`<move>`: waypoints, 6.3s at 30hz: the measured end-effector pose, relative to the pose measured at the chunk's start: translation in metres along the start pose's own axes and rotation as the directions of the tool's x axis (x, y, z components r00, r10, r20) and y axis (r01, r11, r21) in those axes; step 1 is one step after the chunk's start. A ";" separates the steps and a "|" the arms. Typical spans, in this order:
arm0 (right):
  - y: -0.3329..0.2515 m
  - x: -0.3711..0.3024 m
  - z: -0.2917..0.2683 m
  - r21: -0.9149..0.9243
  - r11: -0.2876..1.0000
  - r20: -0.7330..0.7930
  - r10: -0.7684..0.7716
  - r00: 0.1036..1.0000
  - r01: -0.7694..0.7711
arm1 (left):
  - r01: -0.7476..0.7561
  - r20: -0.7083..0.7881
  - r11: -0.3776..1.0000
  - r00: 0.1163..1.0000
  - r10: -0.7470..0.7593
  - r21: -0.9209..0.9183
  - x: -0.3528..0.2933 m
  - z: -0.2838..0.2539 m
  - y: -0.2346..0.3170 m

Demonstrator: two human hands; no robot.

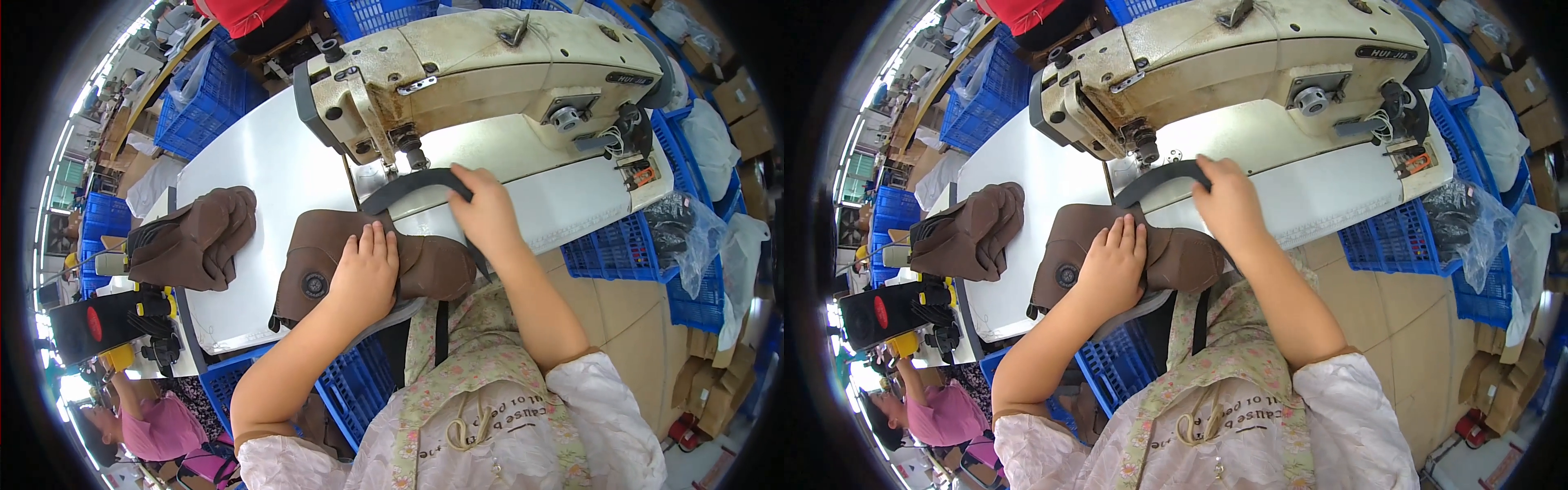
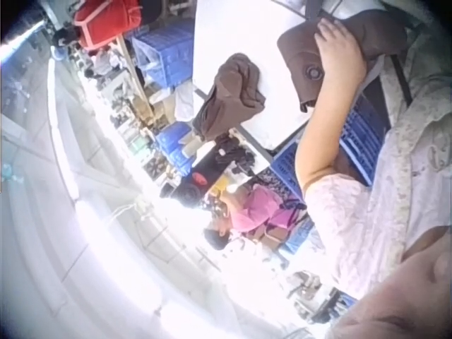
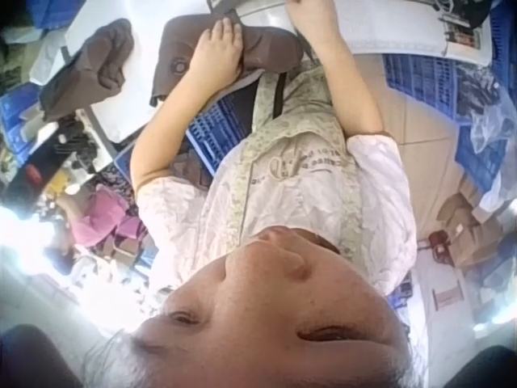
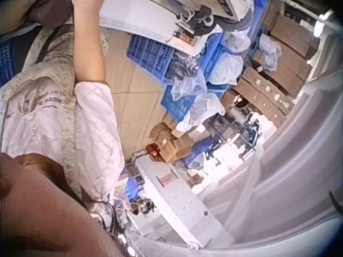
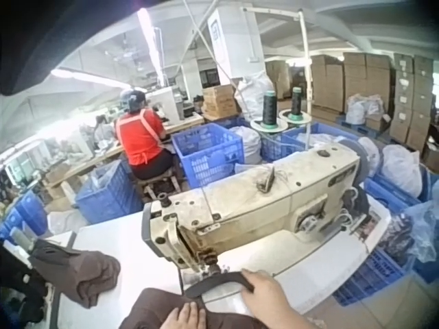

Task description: Operating a sewing machine to stitch leather shoe components together.

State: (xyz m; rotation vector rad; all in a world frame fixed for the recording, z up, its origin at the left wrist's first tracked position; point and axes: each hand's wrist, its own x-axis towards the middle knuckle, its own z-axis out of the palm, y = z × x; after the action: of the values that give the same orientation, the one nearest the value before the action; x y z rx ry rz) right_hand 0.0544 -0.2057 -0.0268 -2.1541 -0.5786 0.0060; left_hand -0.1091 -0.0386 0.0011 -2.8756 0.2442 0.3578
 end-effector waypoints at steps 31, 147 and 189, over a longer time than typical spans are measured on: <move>0.006 -0.003 -0.069 -0.050 0.999 -0.044 0.006 0.999 -0.008 | 0.013 -0.048 0.998 0.999 -0.016 -0.057 0.030 -0.012 -0.001; -0.006 0.018 0.033 -0.259 0.830 0.310 -0.413 0.856 0.495 | 0.136 -0.314 0.882 0.901 -0.300 -0.452 0.066 0.017 -0.036; -0.003 0.018 0.034 -0.231 0.837 0.295 -0.426 0.855 0.496 | 0.109 -0.320 0.920 0.917 -0.240 -0.377 0.072 0.015 -0.041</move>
State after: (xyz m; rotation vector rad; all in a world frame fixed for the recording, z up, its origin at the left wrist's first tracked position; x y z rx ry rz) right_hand 0.0621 -0.1707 -0.0416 -2.2596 -1.3092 -0.1035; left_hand -0.0356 -0.0056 -0.0228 -3.2705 -0.0297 -0.1903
